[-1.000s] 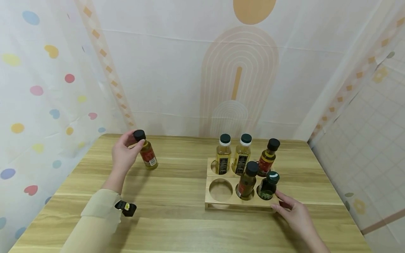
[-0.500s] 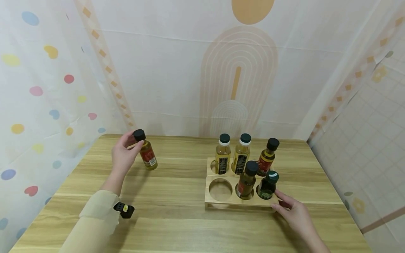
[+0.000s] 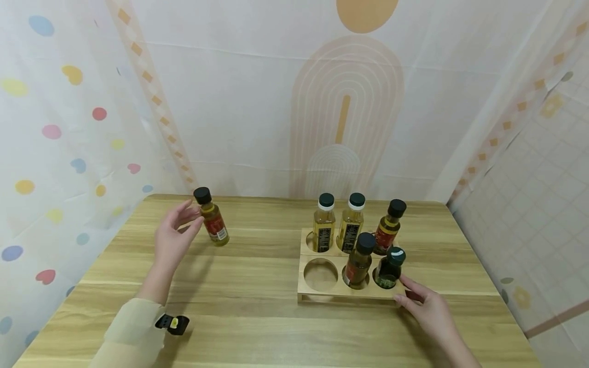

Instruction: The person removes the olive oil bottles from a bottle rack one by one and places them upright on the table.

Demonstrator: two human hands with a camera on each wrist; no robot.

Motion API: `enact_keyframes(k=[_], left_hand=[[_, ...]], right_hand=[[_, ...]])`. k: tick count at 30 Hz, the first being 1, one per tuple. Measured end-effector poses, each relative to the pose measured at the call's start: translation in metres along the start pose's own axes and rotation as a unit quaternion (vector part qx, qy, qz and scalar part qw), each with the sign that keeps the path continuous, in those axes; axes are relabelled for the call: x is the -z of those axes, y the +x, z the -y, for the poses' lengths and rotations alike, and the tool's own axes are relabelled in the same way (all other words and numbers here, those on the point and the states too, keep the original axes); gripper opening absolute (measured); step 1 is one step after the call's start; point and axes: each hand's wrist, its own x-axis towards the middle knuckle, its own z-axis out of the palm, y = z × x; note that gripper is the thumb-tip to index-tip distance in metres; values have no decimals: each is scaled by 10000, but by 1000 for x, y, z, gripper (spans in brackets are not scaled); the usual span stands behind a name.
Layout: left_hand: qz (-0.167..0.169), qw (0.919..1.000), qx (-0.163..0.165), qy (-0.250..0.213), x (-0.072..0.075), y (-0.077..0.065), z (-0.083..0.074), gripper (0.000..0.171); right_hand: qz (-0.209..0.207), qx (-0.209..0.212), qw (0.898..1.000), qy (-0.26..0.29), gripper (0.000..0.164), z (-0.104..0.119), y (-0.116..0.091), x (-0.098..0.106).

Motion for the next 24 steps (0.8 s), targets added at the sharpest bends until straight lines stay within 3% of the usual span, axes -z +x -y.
enact_keyframes(k=[9, 13, 18, 24], left_hand=[[293, 9982, -412, -337, -12, -22, -8, 46], [600, 9960, -569, -345, -19, -33, -30, 45], [934, 9943, -491, -141, -29, -45, -54, 47], [1328, 9888, -398, -548, -50, -55, -44, 54]], right_hand=[[-12, 27, 10000, -19, 60, -1, 1, 0], [-2, 38, 10000, -17, 60, -2, 1, 0], [11, 42, 10000, -26, 60, -2, 1, 0], [10, 81, 10000, -42, 61, -2, 1, 0]])
